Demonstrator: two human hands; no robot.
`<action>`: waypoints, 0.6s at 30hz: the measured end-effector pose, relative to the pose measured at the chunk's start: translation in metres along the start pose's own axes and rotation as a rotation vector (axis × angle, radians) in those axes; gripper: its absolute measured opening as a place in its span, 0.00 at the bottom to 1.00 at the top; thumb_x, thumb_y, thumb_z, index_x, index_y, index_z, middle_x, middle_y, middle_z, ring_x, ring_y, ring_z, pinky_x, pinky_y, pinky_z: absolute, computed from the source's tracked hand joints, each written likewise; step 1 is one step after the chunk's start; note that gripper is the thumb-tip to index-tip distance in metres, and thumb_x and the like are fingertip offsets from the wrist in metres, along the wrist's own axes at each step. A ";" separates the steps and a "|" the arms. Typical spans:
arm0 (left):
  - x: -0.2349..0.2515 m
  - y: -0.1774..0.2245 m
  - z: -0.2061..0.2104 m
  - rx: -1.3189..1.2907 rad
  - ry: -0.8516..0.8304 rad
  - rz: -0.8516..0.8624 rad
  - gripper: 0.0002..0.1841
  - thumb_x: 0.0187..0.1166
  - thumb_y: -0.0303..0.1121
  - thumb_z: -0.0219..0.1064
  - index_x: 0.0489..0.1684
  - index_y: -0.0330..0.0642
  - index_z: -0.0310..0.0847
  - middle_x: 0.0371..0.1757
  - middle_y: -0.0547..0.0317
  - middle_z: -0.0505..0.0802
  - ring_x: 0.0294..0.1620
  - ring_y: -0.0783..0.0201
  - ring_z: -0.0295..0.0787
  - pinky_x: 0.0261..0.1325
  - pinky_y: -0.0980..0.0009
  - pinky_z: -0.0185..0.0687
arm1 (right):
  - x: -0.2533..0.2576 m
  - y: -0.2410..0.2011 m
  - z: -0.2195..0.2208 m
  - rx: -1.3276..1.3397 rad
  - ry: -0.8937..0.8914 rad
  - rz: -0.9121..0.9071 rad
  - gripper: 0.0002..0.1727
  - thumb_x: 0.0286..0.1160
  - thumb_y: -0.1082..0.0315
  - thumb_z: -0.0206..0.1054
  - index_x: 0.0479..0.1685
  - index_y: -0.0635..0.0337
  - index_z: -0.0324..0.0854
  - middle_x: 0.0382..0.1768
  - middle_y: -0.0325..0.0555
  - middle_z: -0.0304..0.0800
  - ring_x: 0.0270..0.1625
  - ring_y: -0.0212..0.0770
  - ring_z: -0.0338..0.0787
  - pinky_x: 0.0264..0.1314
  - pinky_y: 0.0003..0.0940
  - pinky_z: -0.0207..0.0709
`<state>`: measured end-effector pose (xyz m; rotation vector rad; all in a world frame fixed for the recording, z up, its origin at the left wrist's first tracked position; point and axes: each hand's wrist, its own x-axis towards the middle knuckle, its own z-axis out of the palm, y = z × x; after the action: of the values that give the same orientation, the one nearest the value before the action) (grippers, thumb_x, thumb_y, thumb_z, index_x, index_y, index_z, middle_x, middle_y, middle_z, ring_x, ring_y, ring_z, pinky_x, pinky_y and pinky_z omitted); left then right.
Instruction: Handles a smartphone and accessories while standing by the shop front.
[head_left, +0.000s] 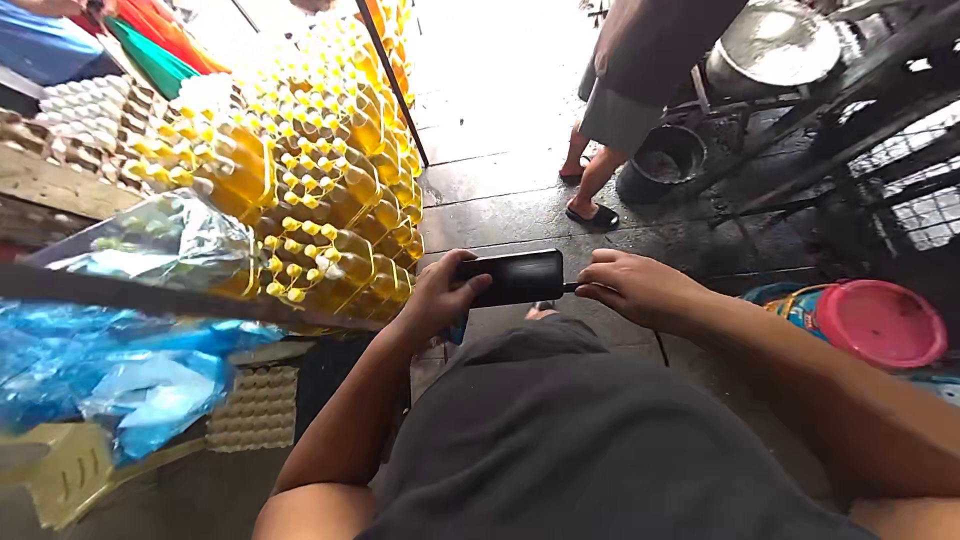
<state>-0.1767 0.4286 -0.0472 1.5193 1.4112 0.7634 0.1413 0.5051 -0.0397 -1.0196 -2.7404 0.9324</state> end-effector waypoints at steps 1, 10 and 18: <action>0.020 -0.005 -0.007 0.007 -0.007 -0.022 0.17 0.83 0.37 0.70 0.64 0.42 0.79 0.42 0.56 0.94 0.33 0.68 0.91 0.38 0.68 0.90 | 0.018 0.012 -0.005 0.023 0.004 -0.013 0.10 0.84 0.62 0.67 0.41 0.56 0.91 0.36 0.43 0.85 0.41 0.44 0.88 0.46 0.49 0.85; 0.240 -0.030 -0.064 0.040 -0.041 -0.037 0.18 0.81 0.39 0.70 0.61 0.37 0.81 0.43 0.53 0.94 0.41 0.66 0.92 0.50 0.63 0.90 | 0.188 0.164 -0.062 0.230 -0.027 -0.112 0.14 0.82 0.64 0.65 0.40 0.66 0.90 0.35 0.54 0.87 0.43 0.52 0.88 0.51 0.52 0.83; 0.410 -0.041 -0.159 -0.140 -0.015 -0.175 0.17 0.85 0.38 0.67 0.67 0.43 0.77 0.44 0.55 0.93 0.36 0.66 0.90 0.42 0.66 0.89 | 0.350 0.235 -0.186 0.299 -0.045 -0.014 0.17 0.86 0.53 0.63 0.48 0.55 0.93 0.40 0.44 0.88 0.46 0.42 0.88 0.51 0.50 0.84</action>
<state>-0.2714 0.8597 -0.0744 1.2746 1.4276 0.7254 0.0525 0.9566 -0.0692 -0.9337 -2.5316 1.3267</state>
